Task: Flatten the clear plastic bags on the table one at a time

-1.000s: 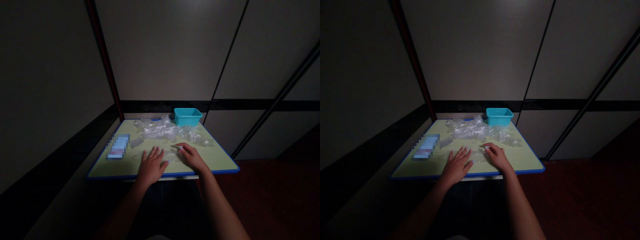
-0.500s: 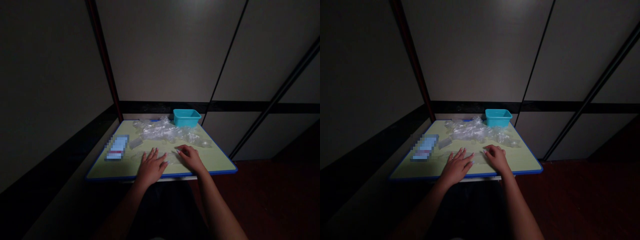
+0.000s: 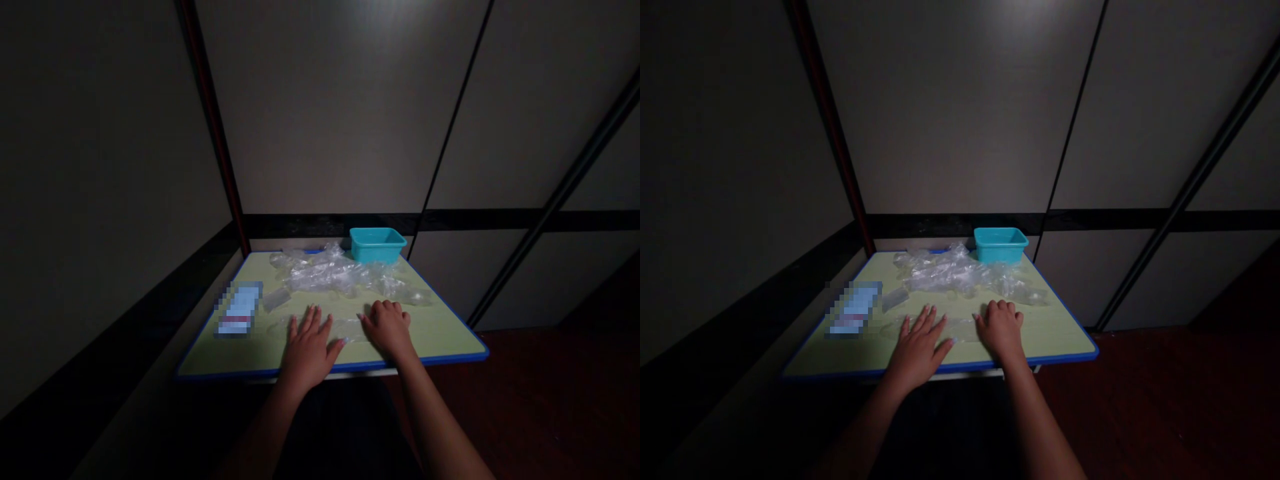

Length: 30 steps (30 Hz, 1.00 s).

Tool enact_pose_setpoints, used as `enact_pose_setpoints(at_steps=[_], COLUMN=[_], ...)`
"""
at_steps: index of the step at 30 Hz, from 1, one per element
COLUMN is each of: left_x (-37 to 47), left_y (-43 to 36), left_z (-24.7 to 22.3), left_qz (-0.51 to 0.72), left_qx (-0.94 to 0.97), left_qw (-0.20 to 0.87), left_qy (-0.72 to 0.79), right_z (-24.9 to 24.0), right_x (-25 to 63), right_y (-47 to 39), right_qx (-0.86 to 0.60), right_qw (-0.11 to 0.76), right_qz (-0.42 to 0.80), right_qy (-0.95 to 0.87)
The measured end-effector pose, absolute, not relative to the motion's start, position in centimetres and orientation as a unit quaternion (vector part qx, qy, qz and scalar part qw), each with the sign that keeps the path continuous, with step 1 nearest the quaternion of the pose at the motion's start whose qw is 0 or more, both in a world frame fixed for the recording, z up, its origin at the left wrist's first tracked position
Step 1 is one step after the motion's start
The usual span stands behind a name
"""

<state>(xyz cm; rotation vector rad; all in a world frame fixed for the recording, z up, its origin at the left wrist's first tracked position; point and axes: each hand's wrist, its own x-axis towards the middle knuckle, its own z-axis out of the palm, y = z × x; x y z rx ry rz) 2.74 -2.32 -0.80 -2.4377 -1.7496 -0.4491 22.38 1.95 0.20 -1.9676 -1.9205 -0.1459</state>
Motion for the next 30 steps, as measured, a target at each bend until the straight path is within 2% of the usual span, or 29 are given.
enact_pose_setpoints(at_steps=[4,7,14,22,30], left_x=[2.8,2.8,2.3,1.1,1.2], left_y=[-2.2,-2.1,-2.2,-2.1,-2.0], left_z=[-0.9,-0.8,-0.1,-0.1,-0.8], left_qz=[-0.170,-0.189,-0.159,-0.099,-0.101], left_qx=[-0.785,-0.765,-0.778,-0.828,-0.822], left_qw=[0.048,0.041,0.035,-0.003,-0.001], left_qy=[-0.593,-0.614,-0.607,-0.552,-0.561], right_z=[0.5,0.7,0.6,0.6,1.3], right_x=[22.3,21.0,17.0,16.9,18.8], right_y=[1.3,-0.2,-2.9,-2.6,-2.3], right_qx=[-0.700,-0.645,-0.527,-0.528,-0.564], right_qw=[0.258,0.305,0.198,0.136,0.082], right_qz=[-0.081,-0.080,0.071,0.088,0.085], right_qy=[-0.661,-0.696,-0.823,-0.834,-0.817])
